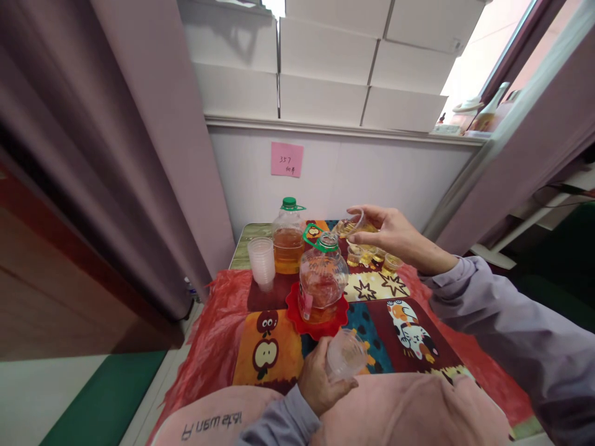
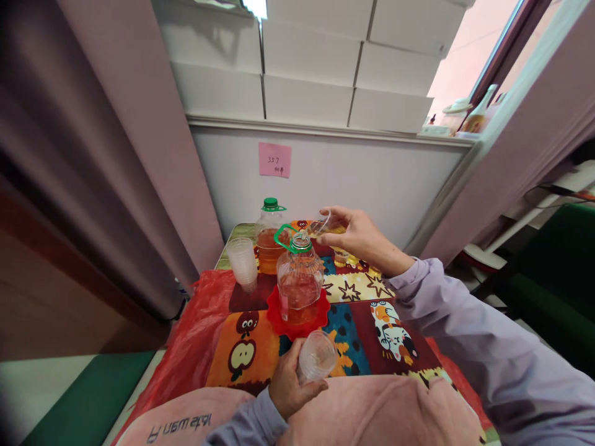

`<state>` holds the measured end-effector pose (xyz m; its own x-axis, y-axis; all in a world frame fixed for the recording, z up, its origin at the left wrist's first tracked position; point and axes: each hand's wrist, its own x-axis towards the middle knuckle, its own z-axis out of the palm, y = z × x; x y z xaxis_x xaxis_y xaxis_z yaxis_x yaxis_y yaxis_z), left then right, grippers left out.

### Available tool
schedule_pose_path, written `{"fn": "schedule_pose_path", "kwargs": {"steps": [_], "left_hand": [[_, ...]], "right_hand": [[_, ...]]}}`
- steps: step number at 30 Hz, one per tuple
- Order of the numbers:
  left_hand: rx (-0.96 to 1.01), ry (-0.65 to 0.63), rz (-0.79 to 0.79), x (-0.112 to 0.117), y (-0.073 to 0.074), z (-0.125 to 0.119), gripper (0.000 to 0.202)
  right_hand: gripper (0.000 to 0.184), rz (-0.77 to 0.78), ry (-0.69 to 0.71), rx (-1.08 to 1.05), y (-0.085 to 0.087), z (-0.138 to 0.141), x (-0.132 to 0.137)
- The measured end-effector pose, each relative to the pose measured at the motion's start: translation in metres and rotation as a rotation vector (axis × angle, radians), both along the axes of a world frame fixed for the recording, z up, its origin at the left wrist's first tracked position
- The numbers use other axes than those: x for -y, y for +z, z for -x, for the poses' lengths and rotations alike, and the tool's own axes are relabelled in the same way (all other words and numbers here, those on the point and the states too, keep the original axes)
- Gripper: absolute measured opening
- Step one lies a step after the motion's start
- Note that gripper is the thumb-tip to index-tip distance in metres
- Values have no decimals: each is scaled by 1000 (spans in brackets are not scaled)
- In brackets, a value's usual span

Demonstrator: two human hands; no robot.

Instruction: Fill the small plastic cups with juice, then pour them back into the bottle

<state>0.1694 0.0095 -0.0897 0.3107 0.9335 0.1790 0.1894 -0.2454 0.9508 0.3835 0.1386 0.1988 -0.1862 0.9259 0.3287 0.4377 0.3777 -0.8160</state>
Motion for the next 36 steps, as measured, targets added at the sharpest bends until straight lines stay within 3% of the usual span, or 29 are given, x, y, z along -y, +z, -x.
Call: {"fn": "schedule_pose_path", "kwargs": {"steps": [14, 23, 36], "left_hand": [[4, -7, -8, 0, -5, -1, 69], [-22, -6, -16, 0, 0, 1, 66], [-26, 1, -32, -1, -12, -2, 74]], "right_hand": [[60, -125, -44, 172, 5, -2, -9], [59, -217, -90, 306, 9, 0, -11], [62, -227, -136, 460, 16, 8, -7]]}}
